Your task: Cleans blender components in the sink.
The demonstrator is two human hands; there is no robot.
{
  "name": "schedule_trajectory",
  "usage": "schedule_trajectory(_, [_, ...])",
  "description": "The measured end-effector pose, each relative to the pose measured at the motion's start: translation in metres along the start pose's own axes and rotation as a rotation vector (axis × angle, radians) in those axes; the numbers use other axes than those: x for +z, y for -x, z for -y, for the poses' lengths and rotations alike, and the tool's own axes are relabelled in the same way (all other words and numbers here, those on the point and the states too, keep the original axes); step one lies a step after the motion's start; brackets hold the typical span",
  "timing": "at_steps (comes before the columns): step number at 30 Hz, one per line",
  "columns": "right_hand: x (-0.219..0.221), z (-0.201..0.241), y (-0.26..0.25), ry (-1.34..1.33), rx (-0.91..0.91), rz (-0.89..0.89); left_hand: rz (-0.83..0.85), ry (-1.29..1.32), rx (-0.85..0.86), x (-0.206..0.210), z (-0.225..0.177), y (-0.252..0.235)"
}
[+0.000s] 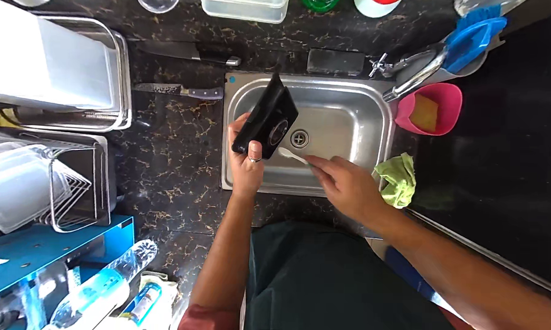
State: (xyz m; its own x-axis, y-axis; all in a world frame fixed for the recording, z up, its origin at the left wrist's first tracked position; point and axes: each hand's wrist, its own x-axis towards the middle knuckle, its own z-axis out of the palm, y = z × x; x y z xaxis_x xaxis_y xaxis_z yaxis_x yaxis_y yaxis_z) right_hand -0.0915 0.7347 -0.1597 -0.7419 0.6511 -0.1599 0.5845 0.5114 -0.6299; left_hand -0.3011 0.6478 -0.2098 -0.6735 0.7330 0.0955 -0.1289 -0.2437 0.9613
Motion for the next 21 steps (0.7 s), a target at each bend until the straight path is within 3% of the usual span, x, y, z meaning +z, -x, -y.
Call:
schedule_trajectory(5, [0.017, 0.027, -0.029, 0.304, 0.051, 0.136, -0.069, -0.124, 0.078, 0.018, 0.007, -0.005])
schedule_trajectory(8, [0.002, 0.045, -0.029, 0.467, 0.079, 0.24, -0.132, -0.21, 0.108, 0.015, 0.013, -0.011])
schedule_trajectory(21, [0.014, 0.032, -0.05, 0.47, -0.029, 0.215, -0.201, -0.228, -0.023, 0.016, 0.018, -0.012])
